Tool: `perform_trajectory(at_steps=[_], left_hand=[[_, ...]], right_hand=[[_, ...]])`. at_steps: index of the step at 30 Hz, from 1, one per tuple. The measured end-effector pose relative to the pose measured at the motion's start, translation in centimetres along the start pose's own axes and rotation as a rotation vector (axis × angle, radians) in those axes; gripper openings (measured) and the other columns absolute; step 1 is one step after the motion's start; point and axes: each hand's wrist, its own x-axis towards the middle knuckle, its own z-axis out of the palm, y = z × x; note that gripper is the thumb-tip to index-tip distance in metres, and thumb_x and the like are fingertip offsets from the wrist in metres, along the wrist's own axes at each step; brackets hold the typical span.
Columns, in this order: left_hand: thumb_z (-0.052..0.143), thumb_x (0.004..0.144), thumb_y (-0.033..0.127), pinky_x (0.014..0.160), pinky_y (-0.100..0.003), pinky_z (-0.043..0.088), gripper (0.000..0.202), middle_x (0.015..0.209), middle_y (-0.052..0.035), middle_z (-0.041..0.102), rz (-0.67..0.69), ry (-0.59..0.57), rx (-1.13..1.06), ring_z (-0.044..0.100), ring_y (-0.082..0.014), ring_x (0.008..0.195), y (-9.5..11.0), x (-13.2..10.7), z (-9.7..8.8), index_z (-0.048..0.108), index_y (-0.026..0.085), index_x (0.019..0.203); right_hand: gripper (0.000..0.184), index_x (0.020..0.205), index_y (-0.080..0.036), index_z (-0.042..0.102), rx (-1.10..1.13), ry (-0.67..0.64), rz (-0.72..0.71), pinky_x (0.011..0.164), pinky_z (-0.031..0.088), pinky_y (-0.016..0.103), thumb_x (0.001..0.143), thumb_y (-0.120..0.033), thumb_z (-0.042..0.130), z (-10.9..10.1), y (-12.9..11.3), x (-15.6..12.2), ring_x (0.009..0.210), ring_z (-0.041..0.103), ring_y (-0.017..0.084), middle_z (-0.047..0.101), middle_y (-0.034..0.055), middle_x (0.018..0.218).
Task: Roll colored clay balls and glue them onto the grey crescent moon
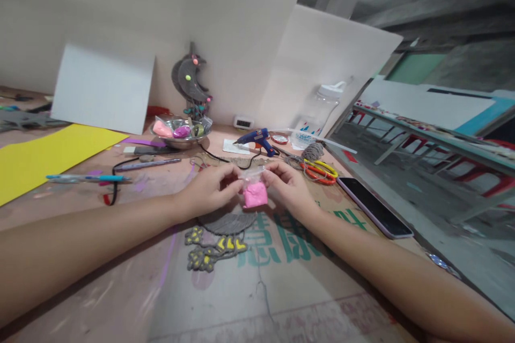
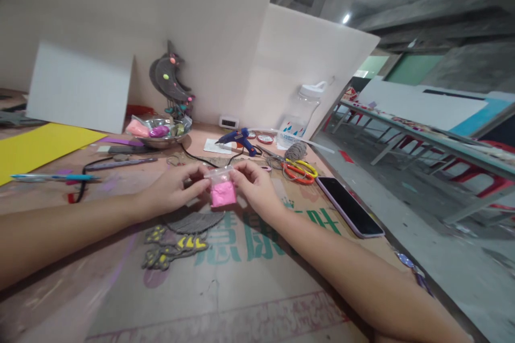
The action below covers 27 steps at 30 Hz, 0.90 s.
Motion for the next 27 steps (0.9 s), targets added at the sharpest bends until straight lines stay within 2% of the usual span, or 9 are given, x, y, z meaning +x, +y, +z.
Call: perform_trajectory(at_steps=[3, 6, 10, 13, 18, 22, 27], left_hand=[[0.053, 0.085, 0.038, 0.057, -0.025, 0.039, 0.023, 0.074, 0.0001, 0.063, 0.005, -0.073, 0.014, 0.055, -0.0131, 0.063, 0.1, -0.1, 0.0, 0.060, 0.017, 0.092], [0.052, 0.086, 0.042, 0.061, -0.025, 0.041, 0.029, 0.085, -0.0019, 0.067, -0.016, -0.078, 0.001, 0.058, -0.0144, 0.070, 0.2, 0.1, -0.1, 0.062, 0.018, 0.100], [0.050, 0.086, 0.033, 0.060, -0.024, 0.040, 0.020, 0.075, -0.0003, 0.066, -0.016, -0.053, 0.006, 0.056, -0.0130, 0.066, 0.3, 0.3, 0.0, 0.063, 0.017, 0.084], [0.052, 0.083, 0.027, 0.057, -0.022, 0.038, 0.015, 0.067, 0.0014, 0.063, -0.020, -0.053, 0.011, 0.054, -0.0116, 0.061, 0.4, 0.3, 0.1, 0.061, 0.017, 0.077], [0.052, 0.084, 0.030, 0.056, -0.021, 0.037, 0.019, 0.064, 0.0021, 0.060, -0.009, -0.087, -0.008, 0.052, -0.0101, 0.059, 0.4, 0.2, 0.0, 0.060, 0.015, 0.075], [0.054, 0.085, 0.036, 0.058, -0.021, 0.039, 0.024, 0.074, 0.0008, 0.063, -0.011, -0.080, -0.028, 0.054, -0.0102, 0.063, 0.5, 0.1, -0.1, 0.065, 0.016, 0.087], [0.055, 0.083, 0.029, 0.060, -0.021, 0.038, 0.018, 0.072, 0.0006, 0.063, 0.073, -0.079, -0.002, 0.054, -0.0099, 0.065, 0.3, 0.3, 0.0, 0.064, 0.015, 0.078]], right_hand=[[0.018, 0.078, -0.020, 0.053, 0.022, 0.002, 0.023, 0.055, 0.043, 0.023, 0.079, -0.036, 0.061, 0.1, -0.2, -0.1, 0.059, 0.049, 0.011, 0.052, -0.0024, 0.068], [0.017, 0.079, -0.020, 0.052, 0.005, -0.050, 0.083, 0.050, 0.040, 0.021, 0.079, -0.036, 0.060, 0.4, -0.4, -0.5, 0.055, 0.047, 0.010, 0.050, -0.0036, 0.065], [0.017, 0.083, -0.019, 0.054, 0.017, -0.134, 0.094, 0.052, 0.040, 0.021, 0.081, -0.035, 0.060, 0.7, -0.6, -0.8, 0.059, 0.051, 0.010, 0.054, -0.0023, 0.070], [0.019, 0.083, -0.019, 0.054, 0.056, -0.133, 0.089, 0.053, 0.040, 0.021, 0.080, -0.037, 0.062, 0.8, -0.5, -0.9, 0.060, 0.051, 0.010, 0.055, -0.0022, 0.072], [0.022, 0.083, -0.018, 0.054, 0.040, -0.140, 0.134, 0.052, 0.038, 0.021, 0.080, -0.039, 0.061, 0.9, -0.7, -0.8, 0.058, 0.048, 0.009, 0.053, -0.0028, 0.069], [0.019, 0.083, -0.018, 0.053, 0.005, -0.181, 0.138, 0.052, 0.037, 0.021, 0.082, -0.036, 0.059, 1.1, -0.9, -1.0, 0.059, 0.049, 0.010, 0.054, -0.0027, 0.070], [0.015, 0.084, -0.018, 0.054, -0.147, -0.226, 0.082, 0.059, 0.041, 0.023, 0.085, -0.033, 0.056, 1.3, -1.0, -1.4, 0.065, 0.053, 0.012, 0.059, 0.0002, 0.075]])
